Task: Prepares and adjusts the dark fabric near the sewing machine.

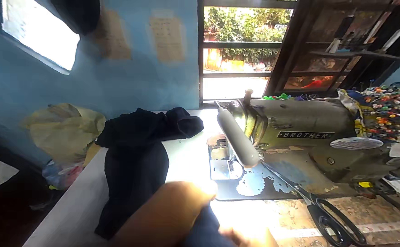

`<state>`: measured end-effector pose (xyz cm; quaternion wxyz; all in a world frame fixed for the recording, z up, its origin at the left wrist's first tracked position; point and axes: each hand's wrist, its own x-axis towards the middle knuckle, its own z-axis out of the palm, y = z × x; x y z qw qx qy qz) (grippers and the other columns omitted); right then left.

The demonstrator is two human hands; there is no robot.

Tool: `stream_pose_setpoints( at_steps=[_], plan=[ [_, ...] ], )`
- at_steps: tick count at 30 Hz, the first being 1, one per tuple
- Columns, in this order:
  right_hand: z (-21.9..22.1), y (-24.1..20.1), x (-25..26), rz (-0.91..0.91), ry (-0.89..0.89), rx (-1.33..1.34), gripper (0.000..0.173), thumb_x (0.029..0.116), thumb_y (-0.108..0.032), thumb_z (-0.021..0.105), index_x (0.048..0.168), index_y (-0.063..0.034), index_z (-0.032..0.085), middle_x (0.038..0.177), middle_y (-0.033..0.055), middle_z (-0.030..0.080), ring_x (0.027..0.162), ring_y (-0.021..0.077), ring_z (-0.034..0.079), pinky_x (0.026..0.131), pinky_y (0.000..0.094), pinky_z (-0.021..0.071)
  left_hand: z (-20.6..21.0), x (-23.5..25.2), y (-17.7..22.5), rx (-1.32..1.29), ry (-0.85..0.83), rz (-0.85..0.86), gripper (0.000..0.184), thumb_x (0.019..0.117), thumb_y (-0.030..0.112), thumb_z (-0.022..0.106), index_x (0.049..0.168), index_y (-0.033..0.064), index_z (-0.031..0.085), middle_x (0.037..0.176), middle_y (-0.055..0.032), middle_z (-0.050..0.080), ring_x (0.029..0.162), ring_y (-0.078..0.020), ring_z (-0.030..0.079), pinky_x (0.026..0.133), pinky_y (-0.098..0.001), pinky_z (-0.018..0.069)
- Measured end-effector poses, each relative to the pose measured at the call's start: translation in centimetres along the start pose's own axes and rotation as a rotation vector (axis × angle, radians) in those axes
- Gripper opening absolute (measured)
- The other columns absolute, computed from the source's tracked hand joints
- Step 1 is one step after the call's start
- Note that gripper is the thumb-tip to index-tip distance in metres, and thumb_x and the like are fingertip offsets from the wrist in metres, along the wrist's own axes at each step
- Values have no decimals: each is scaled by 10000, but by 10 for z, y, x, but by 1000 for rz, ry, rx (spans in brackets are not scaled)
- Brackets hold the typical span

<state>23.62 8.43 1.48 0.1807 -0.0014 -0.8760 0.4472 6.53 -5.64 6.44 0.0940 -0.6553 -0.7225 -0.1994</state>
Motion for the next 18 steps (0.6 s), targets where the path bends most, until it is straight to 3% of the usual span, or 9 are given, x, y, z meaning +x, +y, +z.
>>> stream_pose_setpoints(
  at_steps=[3,7,9,11,12,15,18],
  plan=[
    [12,37,22,159,121,-390,179,839,-9,628,946,-22,771,789,124,742,737,288,741,652,499,588,74,40,-56,-59,-69,137,177,1004,122,563,928,79,717,831,-65,704,792,-206,712,684,-379,582],
    [14,53,38,228,117,-699,229,887,-75,590,989,-50,793,890,149,749,888,338,739,773,528,583,126,62,-102,-212,-54,371,272,1039,85,473,894,42,700,919,-117,700,917,-246,697,810,-387,564],
    [16,57,32,107,131,-767,249,880,-138,616,1029,-44,792,988,159,747,952,359,727,802,553,573,129,67,-114,-149,6,493,277,1047,105,489,935,77,741,1036,-112,732,1008,-253,697,896,-403,557],
    [16,54,23,107,47,-726,339,941,-171,594,1196,-5,742,1223,156,723,1143,372,675,947,581,501,128,68,-117,-53,30,579,275,1044,98,482,946,94,739,1032,-89,734,961,-242,688,836,-396,544],
    [15,55,20,105,13,-723,382,961,-197,572,1256,-2,714,1278,139,711,1192,354,660,983,562,486,125,67,-115,2,-5,586,277,1037,79,469,960,80,734,1017,-85,732,936,-245,684,798,-394,534],
    [7,54,13,95,-71,-687,420,997,-255,541,1298,1,684,1354,135,676,1255,319,632,1017,548,452,106,58,-87,126,-204,394,278,1014,17,468,1079,34,737,1061,-106,741,991,-289,703,826,-427,561],
    [-1,48,11,71,-147,-645,371,1002,-308,581,1127,11,724,1359,193,657,1249,347,639,999,593,448,95,48,-47,18,-288,76,309,960,42,476,1143,-50,708,1235,-220,698,1171,-387,668,957,-510,542]
  ],
)
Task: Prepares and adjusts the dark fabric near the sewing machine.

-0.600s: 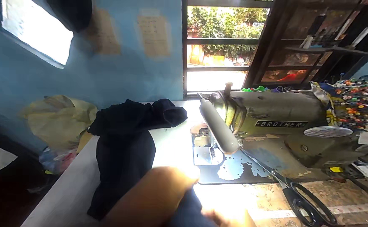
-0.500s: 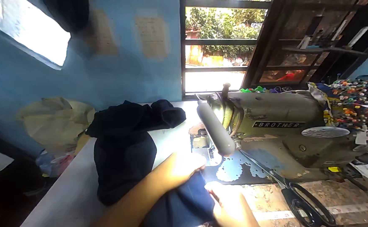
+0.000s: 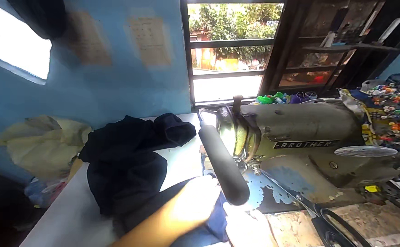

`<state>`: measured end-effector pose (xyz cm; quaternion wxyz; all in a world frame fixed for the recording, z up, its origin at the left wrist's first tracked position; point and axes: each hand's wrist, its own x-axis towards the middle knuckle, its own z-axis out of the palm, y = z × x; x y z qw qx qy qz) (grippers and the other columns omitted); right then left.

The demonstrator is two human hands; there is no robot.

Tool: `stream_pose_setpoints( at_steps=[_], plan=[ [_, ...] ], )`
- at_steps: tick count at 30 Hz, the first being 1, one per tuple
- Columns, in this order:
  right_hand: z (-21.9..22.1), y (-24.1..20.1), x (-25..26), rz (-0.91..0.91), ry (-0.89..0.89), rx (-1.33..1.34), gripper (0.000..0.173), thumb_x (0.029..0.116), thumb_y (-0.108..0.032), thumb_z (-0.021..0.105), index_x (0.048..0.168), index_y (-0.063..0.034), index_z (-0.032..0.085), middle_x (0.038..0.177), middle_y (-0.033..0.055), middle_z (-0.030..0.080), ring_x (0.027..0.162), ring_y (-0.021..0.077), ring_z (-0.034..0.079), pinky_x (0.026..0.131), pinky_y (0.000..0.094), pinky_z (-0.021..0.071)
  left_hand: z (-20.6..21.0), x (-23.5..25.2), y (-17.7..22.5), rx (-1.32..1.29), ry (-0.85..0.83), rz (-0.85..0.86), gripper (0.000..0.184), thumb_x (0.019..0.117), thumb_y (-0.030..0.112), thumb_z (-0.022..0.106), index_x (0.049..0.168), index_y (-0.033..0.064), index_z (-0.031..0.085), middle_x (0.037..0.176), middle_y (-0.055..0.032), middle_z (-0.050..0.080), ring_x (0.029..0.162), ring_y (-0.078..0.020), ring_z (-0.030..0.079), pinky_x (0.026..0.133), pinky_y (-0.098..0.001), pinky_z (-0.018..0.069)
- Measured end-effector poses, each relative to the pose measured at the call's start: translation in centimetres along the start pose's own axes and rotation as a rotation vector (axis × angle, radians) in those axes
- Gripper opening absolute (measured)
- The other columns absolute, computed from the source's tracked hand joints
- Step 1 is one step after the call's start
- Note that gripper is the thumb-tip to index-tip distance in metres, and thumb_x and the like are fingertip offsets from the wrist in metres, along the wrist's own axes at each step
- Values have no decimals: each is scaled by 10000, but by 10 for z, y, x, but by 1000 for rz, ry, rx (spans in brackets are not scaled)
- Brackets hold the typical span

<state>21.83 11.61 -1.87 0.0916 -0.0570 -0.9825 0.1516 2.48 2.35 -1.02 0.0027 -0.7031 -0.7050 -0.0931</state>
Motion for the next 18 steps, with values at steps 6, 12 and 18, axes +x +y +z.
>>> stream_pose_setpoints(
  at_steps=[6,12,18],
  plan=[
    [-2,2,-1,-14,-28,-28,392,1007,-360,569,1141,-21,715,1378,197,645,1259,385,627,993,622,446,34,-15,9,-112,248,-186,268,893,131,488,1066,51,678,1376,-105,650,1303,-269,604,1064,-597,432],
    [-11,2,9,44,-33,-67,447,974,-440,583,1069,-31,734,1375,206,644,1284,396,609,990,639,439,15,2,-8,-263,-31,-268,605,873,207,493,1462,75,524,1464,-69,576,1442,-206,442,1213,-593,136],
    [-4,9,17,155,0,-58,588,979,-524,548,1222,-4,678,1394,255,613,1343,433,554,1042,742,349,13,20,-29,-292,-72,-278,498,907,249,517,1330,-1,593,1383,-162,604,1401,-282,464,1195,-507,246]
  ],
)
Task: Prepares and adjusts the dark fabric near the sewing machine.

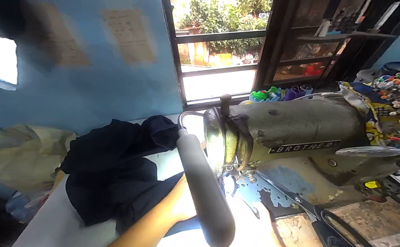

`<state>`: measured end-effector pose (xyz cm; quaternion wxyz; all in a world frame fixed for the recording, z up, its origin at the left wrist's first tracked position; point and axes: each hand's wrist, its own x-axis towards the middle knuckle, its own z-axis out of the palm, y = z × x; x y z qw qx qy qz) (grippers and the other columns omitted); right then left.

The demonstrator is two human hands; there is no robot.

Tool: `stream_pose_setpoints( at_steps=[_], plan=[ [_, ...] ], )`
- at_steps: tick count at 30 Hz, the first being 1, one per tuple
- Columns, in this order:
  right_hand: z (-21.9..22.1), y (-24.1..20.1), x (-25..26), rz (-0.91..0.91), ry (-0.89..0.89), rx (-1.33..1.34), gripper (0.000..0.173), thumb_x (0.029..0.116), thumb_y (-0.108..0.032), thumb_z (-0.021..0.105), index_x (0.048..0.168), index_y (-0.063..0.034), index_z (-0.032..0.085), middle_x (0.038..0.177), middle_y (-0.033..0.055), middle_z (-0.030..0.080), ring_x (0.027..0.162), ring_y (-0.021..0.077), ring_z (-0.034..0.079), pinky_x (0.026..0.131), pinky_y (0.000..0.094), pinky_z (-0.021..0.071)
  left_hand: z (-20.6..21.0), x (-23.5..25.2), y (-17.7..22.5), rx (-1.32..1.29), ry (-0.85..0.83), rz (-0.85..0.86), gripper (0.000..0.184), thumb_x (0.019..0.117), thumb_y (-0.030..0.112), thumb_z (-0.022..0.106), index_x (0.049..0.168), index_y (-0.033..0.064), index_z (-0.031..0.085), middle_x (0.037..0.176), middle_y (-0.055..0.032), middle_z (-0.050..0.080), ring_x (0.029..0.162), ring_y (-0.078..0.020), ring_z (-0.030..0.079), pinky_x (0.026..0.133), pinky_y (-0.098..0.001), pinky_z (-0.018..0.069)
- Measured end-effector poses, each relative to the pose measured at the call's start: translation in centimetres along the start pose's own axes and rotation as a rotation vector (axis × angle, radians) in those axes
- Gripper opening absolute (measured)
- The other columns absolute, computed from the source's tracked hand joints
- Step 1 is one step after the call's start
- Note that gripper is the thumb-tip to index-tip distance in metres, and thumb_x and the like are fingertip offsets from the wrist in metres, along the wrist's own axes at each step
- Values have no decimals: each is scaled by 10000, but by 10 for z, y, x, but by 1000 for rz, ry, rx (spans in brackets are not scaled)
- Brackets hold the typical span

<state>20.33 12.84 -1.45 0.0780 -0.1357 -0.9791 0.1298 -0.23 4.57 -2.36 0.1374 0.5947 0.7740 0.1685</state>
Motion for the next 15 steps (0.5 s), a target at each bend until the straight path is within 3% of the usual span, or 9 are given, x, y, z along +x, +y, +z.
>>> stream_pose_setpoints(
  at_steps=[4,7,10,13,15],
  plan=[
    [-9,1,5,-32,-40,-30,577,1001,-523,509,1204,-14,688,1397,263,606,1346,444,546,1032,742,368,4,3,-4,59,-10,21,512,916,272,489,1349,22,601,1418,-154,589,1410,-291,460,1166,-520,293],
    [-14,2,8,-33,-69,39,489,997,-441,570,1186,-8,698,1410,283,585,1373,442,517,1082,723,325,12,-2,-3,98,94,111,412,916,230,497,1257,54,648,1327,-137,651,1341,-299,537,1129,-582,321],
    [-20,9,13,-85,-88,80,388,975,-376,630,1071,-12,722,1398,244,611,1374,397,530,1055,695,364,9,-7,-2,55,80,191,316,952,227,494,1185,120,678,1227,-94,685,1296,-282,566,1126,-633,289],
    [-23,15,14,-159,-76,60,342,978,-348,632,1004,-20,724,1291,218,680,1292,356,607,1018,654,417,9,-11,-8,81,45,207,358,1005,331,437,1214,180,685,1257,-77,681,1309,-281,563,1124,-669,270],
    [-20,15,11,-196,-33,60,311,989,-298,614,1008,-12,735,1217,217,714,1231,357,650,1004,623,452,8,-11,-5,88,32,174,391,1036,367,392,1224,169,672,1268,-62,677,1296,-257,564,1125,-624,277]
  ],
)
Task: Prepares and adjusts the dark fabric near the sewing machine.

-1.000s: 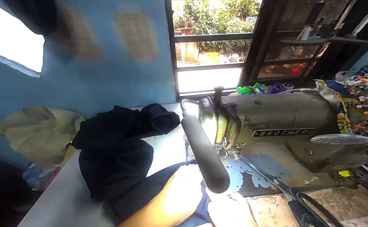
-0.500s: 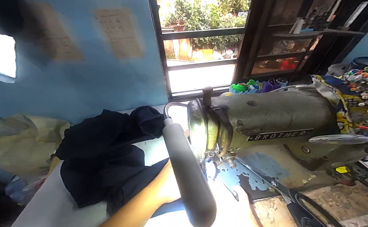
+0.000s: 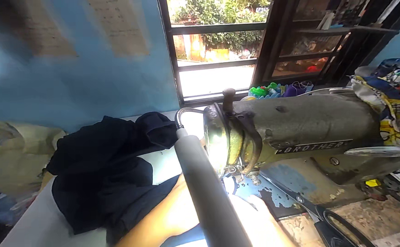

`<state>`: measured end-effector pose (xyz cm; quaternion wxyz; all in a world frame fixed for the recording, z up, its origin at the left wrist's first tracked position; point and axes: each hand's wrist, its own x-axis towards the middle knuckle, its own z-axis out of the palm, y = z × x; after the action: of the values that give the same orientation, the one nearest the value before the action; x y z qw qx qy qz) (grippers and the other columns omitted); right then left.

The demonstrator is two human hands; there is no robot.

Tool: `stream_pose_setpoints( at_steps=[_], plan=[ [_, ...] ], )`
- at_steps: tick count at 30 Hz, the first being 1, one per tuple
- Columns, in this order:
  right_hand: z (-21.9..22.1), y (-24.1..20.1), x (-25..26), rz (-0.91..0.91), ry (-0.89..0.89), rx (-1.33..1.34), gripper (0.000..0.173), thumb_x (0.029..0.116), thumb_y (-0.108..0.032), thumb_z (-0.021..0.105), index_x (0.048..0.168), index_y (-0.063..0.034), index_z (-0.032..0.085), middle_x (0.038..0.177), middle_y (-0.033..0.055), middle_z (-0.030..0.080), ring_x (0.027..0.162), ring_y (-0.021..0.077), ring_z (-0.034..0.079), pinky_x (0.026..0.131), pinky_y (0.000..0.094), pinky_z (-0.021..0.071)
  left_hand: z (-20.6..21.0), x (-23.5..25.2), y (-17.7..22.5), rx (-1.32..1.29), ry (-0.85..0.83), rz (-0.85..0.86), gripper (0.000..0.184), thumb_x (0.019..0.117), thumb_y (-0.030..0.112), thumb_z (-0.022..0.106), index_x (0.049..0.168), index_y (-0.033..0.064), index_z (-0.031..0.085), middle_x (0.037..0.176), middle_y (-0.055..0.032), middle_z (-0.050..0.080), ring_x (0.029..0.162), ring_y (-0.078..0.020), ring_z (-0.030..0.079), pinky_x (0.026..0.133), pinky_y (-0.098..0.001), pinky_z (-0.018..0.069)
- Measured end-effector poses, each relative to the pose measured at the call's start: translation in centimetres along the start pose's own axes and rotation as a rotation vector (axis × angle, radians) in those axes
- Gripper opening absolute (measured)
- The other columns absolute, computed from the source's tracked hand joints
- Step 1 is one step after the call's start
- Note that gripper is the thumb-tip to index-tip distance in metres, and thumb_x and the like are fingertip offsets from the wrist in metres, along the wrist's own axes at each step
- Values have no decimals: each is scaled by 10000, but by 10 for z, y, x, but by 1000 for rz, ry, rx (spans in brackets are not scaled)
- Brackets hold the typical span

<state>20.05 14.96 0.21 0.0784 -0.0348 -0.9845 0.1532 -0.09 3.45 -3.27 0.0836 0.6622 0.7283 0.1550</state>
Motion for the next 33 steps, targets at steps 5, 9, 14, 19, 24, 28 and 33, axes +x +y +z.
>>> stream_pose_setpoints(
  at_steps=[5,9,14,19,24,28,33],
  plan=[
    [14,-3,-8,-9,-7,-7,313,1036,-177,469,1076,1,724,1196,204,723,1163,379,680,992,598,468,2,0,-1,71,-65,19,476,1059,480,323,1410,322,602,1532,-91,518,1456,-308,424,1137,-678,228],
    [13,-5,-10,-26,-1,-8,287,1025,-159,502,1024,22,724,1095,203,739,1061,380,708,942,564,496,-3,0,-4,79,-180,3,510,1061,544,288,1504,406,499,1638,-96,372,1527,-302,307,1176,-693,118],
    [10,0,-5,-29,-17,66,307,1025,-213,511,1015,21,709,1018,212,723,1018,380,698,952,548,487,-9,2,-3,67,-253,-14,516,1052,551,292,1525,430,460,1657,-111,329,1556,-305,230,1190,-691,69],
    [-4,26,5,-55,-154,206,441,992,-276,554,1332,-10,639,1301,221,661,1269,356,604,1092,481,434,-15,4,-2,40,-315,-6,535,1052,559,293,1551,416,422,1687,-125,247,1575,-314,157,1174,-723,34],
    [14,61,13,-437,28,25,266,1045,-187,501,1088,-34,714,1167,196,700,1165,324,659,1003,422,524,-15,5,-2,32,-331,-19,537,1052,559,289,1547,407,433,1699,-117,212,1578,-311,146,1180,-711,25],
    [30,74,12,-545,34,-32,275,1079,-167,428,1100,-44,673,1213,195,672,1224,343,625,1032,445,505,-14,5,-7,-38,-260,20,561,1029,533,370,1482,236,515,1658,-97,325,1557,-307,223,1165,-723,71],
    [23,60,10,-468,16,-8,257,1051,-121,457,1067,-3,685,1211,223,695,1218,378,642,1018,478,516,-21,7,-10,-113,-266,48,446,1003,369,465,1371,146,584,1614,-109,394,1546,-319,242,1165,-712,61]
  ],
)
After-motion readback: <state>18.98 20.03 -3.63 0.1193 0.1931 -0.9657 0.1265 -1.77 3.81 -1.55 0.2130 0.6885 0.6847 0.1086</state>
